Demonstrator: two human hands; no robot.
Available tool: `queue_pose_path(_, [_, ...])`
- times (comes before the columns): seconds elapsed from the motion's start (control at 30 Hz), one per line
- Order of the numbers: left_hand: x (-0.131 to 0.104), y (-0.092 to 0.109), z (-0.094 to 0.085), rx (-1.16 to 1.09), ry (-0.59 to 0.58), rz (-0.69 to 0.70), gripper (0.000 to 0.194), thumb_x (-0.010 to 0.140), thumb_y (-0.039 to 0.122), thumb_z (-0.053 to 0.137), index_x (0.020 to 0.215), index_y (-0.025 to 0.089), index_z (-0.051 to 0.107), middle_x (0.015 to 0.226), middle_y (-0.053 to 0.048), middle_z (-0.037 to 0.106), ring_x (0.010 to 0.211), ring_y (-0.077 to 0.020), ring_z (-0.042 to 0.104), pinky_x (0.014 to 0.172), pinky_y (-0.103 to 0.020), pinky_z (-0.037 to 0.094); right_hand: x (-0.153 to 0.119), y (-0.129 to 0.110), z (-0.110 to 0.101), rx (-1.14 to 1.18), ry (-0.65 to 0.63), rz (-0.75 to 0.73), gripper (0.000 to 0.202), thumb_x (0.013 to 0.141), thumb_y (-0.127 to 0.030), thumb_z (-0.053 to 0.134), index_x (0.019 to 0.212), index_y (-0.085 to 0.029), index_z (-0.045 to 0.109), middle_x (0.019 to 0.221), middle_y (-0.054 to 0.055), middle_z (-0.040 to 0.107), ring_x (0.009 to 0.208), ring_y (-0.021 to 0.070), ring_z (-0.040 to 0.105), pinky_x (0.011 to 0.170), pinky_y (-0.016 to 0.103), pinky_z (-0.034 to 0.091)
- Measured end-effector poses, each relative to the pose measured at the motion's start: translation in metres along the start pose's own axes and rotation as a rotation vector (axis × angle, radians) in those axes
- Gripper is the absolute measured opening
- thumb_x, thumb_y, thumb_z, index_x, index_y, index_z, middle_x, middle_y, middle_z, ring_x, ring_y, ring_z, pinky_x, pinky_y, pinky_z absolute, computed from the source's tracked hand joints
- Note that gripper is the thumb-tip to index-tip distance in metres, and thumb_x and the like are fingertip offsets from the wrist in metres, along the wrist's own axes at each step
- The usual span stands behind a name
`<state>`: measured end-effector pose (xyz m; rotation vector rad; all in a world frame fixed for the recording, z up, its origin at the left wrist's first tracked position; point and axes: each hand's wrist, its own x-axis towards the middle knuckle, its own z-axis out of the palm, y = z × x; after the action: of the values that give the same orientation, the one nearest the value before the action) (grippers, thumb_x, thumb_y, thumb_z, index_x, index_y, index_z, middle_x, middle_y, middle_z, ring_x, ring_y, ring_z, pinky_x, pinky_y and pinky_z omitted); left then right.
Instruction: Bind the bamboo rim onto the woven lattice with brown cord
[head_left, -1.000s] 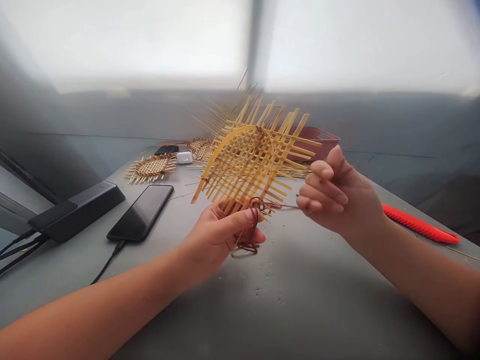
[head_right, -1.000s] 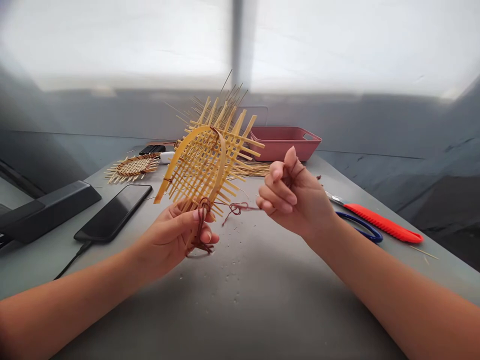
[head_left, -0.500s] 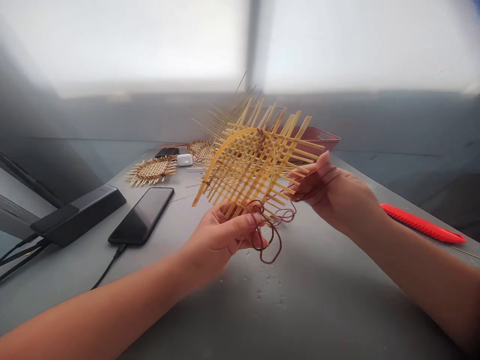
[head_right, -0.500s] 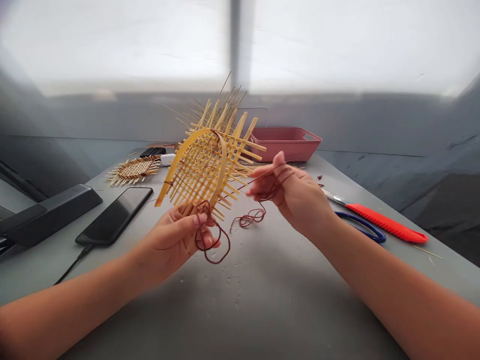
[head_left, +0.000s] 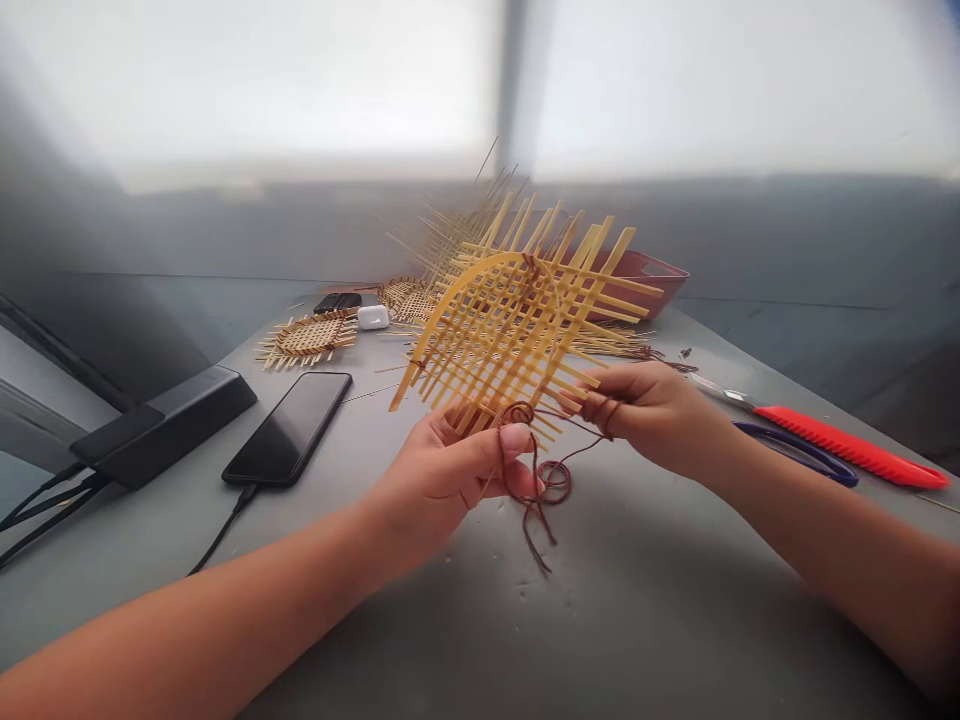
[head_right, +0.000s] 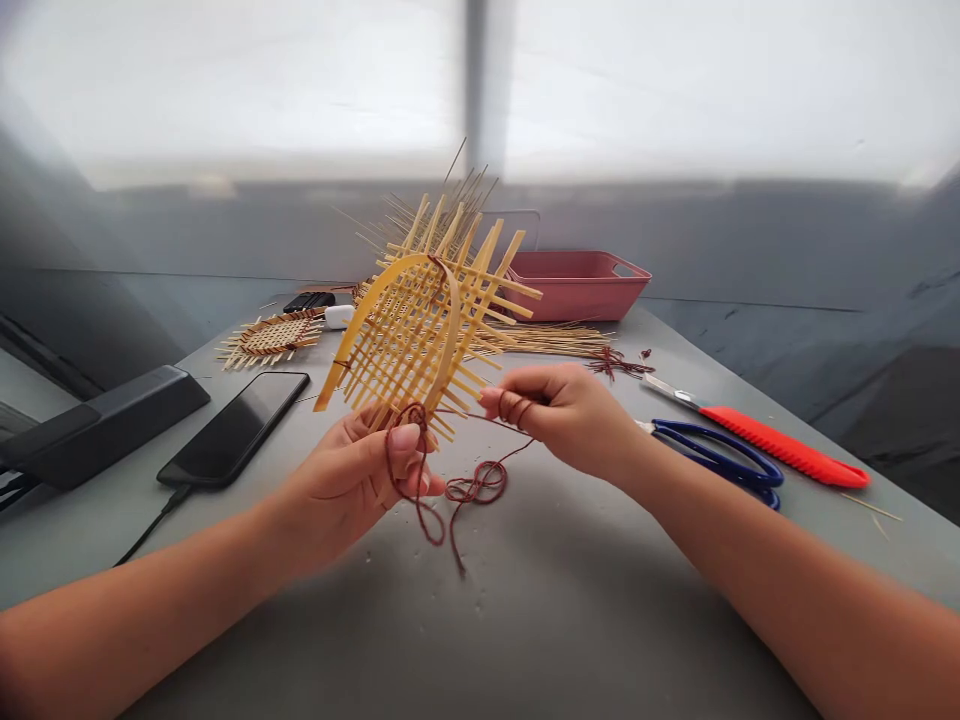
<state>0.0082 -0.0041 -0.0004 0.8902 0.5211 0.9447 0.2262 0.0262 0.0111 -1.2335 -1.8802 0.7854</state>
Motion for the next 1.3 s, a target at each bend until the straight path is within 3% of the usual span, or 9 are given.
queue_pose_path(0.13, [0.000, 0.001, 0.002, 0.004, 0.033, 0.005, 0.028, 0.063, 0.030, 0.087, 0.073, 0.015, 0.066, 0.068, 0.004, 0.058, 0.057, -0.0072, 0.056, 0.065, -0.026, 0.055, 0.000, -0.001, -0.005, 0.036, 0.100, -0.039, 0.048, 0.071, -0.068, 0.072, 0.065, -0.021, 0.066, 0.053, -0.002, 0.044, 0.049, 0.0103, 0.034, 0.043, 0.026, 0.028])
queue_pose_path(0.33, [-0.001, -0.001, 0.001, 0.010, 0.015, -0.009, 0.028, 0.064, 0.032, 0.086, 0.073, 0.015, 0.066, 0.068, 0.004, 0.059, 0.054, -0.0071, 0.058, 0.066, -0.026, 0.055, 0.000, 0.010, -0.004, -0.102, -0.206, -0.037, 0.048, 0.072, -0.066, 0.073, 0.059, -0.020, 0.071, 0.045, -0.004, 0.040, 0.046, 0.0087, 0.030, 0.044, 0.026, 0.022])
queue_pose_path(0.57, [-0.001, -0.002, -0.002, -0.005, 0.004, -0.016, 0.024, 0.066, 0.030, 0.085, 0.071, 0.015, 0.066, 0.068, 0.003, 0.061, 0.055, -0.0078, 0.060, 0.067, -0.026, 0.055, 0.012, 0.007, 0.002, 0.799, 0.125, 0.037, 0.033, 0.087, -0.047, 0.065, 0.062, -0.026, 0.070, 0.094, 0.003, 0.068, 0.090, 0.0177, 0.063, 0.075, 0.031, 0.053])
queue_pose_path(0.67, [-0.001, -0.002, -0.002, 0.002, -0.003, -0.029, 0.024, 0.066, 0.031, 0.086, 0.075, 0.016, 0.069, 0.071, 0.002, 0.064, 0.057, -0.0076, 0.060, 0.069, -0.027, 0.056, 0.010, -0.007, 0.000, 0.982, 0.155, 0.037, 0.037, 0.089, -0.040, 0.061, 0.054, -0.027, 0.062, 0.074, 0.001, 0.064, 0.084, 0.0174, 0.063, 0.083, 0.035, 0.055])
queue_pose_path(0.77, [-0.001, -0.001, -0.001, 0.008, 0.003, -0.038, 0.023, 0.065, 0.031, 0.086, 0.075, 0.017, 0.070, 0.073, 0.002, 0.066, 0.057, -0.0071, 0.060, 0.069, -0.026, 0.055, 0.003, -0.010, -0.002, 0.932, 0.031, 0.055, 0.058, 0.089, -0.044, 0.060, 0.040, -0.023, 0.036, 0.042, -0.003, 0.034, 0.043, 0.0128, 0.041, 0.066, 0.036, 0.056])
queue_pose_path(0.87, [-0.002, 0.000, 0.001, 0.007, -0.020, -0.021, 0.021, 0.067, 0.030, 0.085, 0.072, 0.016, 0.070, 0.070, 0.003, 0.063, 0.057, -0.0070, 0.059, 0.069, -0.025, 0.056, -0.001, -0.005, -0.003, 0.734, -0.117, 0.015, 0.066, 0.085, -0.057, 0.061, 0.042, -0.021, 0.026, 0.041, -0.007, 0.018, 0.037, 0.0084, 0.022, 0.046, 0.031, 0.042])
queue_pose_path(1.0, [-0.004, 0.001, 0.002, 0.011, -0.034, -0.004, 0.018, 0.067, 0.029, 0.085, 0.072, 0.016, 0.072, 0.070, 0.002, 0.063, 0.057, -0.0072, 0.058, 0.069, -0.026, 0.056, -0.004, -0.001, -0.002, 0.457, -0.147, -0.023, 0.038, 0.066, -0.050, 0.084, 0.063, -0.021, 0.060, 0.047, -0.009, 0.031, 0.043, 0.0072, 0.026, 0.043, 0.025, 0.026])
queue_pose_path(1.13, [-0.005, 0.000, 0.001, 0.010, -0.041, -0.002, 0.017, 0.068, 0.028, 0.084, 0.072, 0.017, 0.072, 0.069, 0.002, 0.064, 0.059, -0.0076, 0.059, 0.069, -0.025, 0.056, -0.003, -0.004, -0.002, 0.149, -0.222, 0.017, 0.023, 0.067, -0.040, 0.084, 0.066, -0.020, 0.072, 0.052, -0.002, 0.049, 0.051, 0.0119, 0.041, 0.048, 0.027, 0.031])
queue_pose_path(1.3, [-0.004, 0.000, 0.001, 0.012, -0.038, 0.012, 0.022, 0.064, 0.031, 0.086, 0.068, 0.017, 0.069, 0.067, 0.002, 0.061, 0.063, -0.0087, 0.058, 0.068, -0.024, 0.056, -0.002, -0.007, -0.002, 0.750, -0.087, 0.088, 0.029, 0.067, -0.033, 0.076, 0.046, -0.022, 0.060, 0.059, 0.000, 0.047, 0.053, 0.0116, 0.043, 0.048, 0.028, 0.035])
